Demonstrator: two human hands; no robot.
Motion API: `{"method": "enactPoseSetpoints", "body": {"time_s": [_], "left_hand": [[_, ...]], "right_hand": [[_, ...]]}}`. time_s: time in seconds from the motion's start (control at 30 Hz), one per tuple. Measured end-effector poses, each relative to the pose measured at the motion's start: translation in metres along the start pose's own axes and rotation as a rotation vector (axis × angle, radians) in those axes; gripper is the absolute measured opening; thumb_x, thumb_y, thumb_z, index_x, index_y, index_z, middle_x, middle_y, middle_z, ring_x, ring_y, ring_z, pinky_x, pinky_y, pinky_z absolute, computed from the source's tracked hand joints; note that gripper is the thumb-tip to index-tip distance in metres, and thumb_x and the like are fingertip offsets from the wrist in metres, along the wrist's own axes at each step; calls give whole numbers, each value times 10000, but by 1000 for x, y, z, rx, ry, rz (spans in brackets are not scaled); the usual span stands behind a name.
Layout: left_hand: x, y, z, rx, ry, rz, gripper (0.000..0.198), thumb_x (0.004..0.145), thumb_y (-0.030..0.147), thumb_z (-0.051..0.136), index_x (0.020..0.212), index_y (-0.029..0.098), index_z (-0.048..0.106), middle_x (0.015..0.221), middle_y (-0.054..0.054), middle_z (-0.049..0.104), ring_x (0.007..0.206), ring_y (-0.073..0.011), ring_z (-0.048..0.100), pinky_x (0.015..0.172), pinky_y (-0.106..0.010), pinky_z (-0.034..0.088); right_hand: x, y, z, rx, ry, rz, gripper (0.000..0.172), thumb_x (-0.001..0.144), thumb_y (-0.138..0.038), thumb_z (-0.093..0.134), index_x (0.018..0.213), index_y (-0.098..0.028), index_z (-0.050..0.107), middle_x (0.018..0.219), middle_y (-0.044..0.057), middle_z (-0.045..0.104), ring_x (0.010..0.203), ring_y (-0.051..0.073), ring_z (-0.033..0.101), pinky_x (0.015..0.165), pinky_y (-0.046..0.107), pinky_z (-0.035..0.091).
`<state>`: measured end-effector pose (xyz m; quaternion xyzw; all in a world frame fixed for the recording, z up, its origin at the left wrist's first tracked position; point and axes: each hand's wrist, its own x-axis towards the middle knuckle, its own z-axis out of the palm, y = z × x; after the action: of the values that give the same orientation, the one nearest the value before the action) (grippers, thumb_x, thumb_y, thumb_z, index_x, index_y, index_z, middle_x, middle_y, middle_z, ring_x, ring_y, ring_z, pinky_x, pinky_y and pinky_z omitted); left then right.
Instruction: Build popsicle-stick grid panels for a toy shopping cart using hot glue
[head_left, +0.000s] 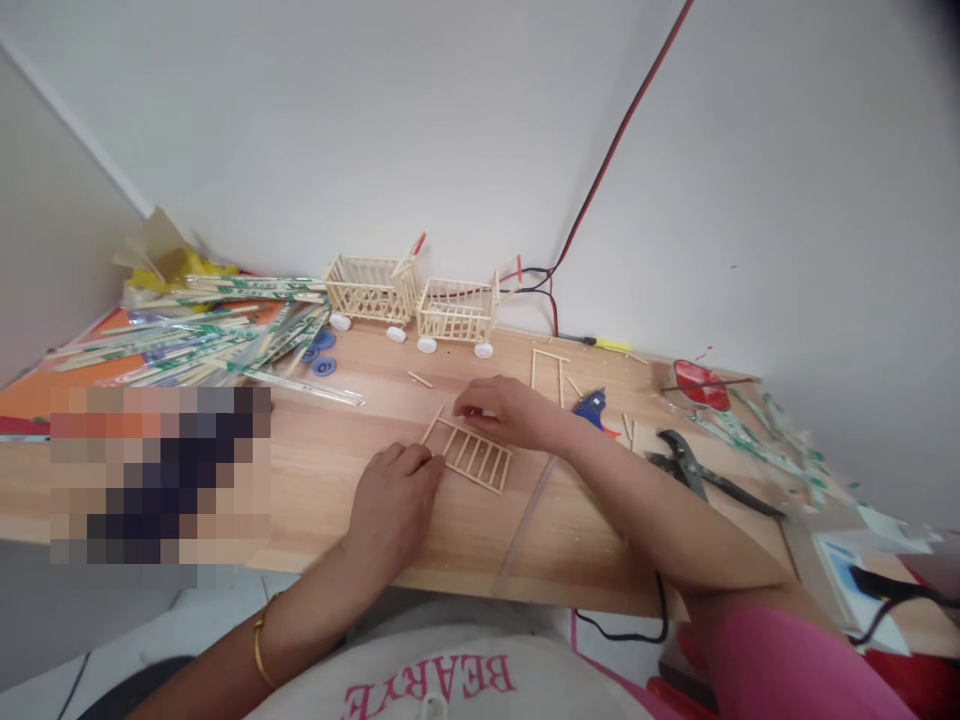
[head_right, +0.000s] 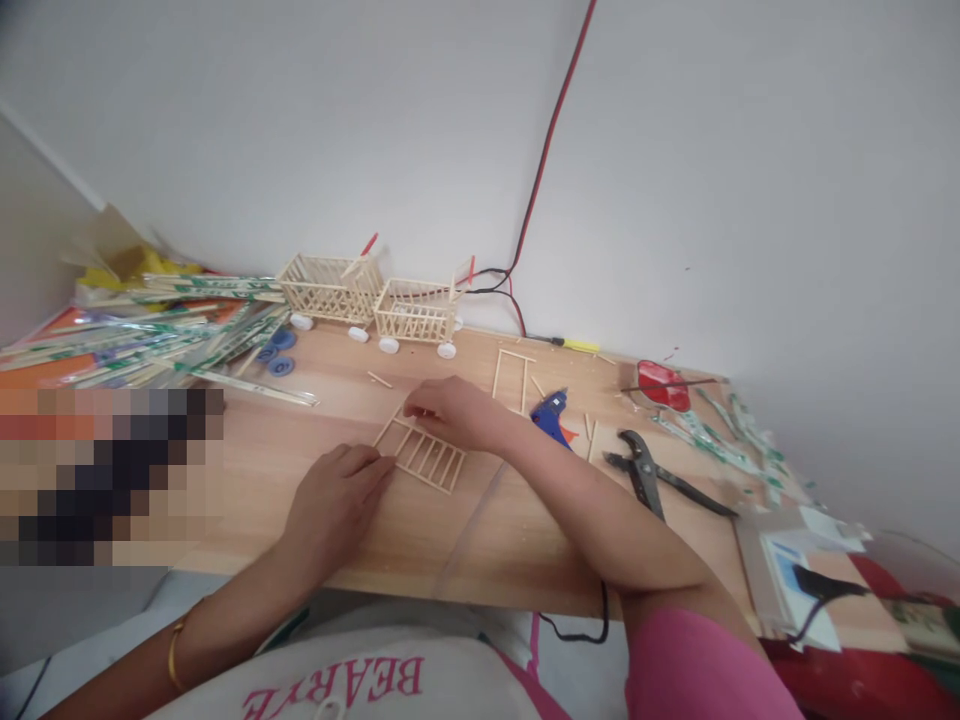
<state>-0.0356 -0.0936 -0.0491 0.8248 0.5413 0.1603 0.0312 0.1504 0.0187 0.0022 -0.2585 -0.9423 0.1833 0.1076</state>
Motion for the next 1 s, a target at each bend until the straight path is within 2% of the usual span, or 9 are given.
{"method": "enactPoseSetpoints", "body": {"time_s": [0.1,0.33,0.7,1.0], "left_hand": [[-1,0,1,-1,24,9,194,866,177,494,988,204,642,895,-54,633,826,-210,526,737,-356,416],[1,1,1,-3,39,5,203,892,205,458,959,195,649,876,-59,637,821,-211,528,729,-354,417],[-1,-1,1,-22,33,17,188,860,150,493,959,193,647,899,-64,642,835,-213,531,753,-356,433],[2,1,3,-34,70,-29,174,880,184,479,857,196,651,825,-57,640,817,-196,552,735,-323,436]], "right_hand": [[-4,4,1,-32,-11,66,135,840,-142,518,856,-153,651,842,58,671,754,151,565,689,253,391],[1,6,17,19,-59,48,115,831,-156,543,859,-152,654,832,54,663,762,148,573,687,245,389],[4,2,16,63,-91,20,133,848,-145,549,871,-150,680,851,61,663,791,152,586,706,252,399],[3,1,18,50,-88,-15,150,857,-148,535,890,-156,680,875,63,653,788,151,584,696,251,400]]}}
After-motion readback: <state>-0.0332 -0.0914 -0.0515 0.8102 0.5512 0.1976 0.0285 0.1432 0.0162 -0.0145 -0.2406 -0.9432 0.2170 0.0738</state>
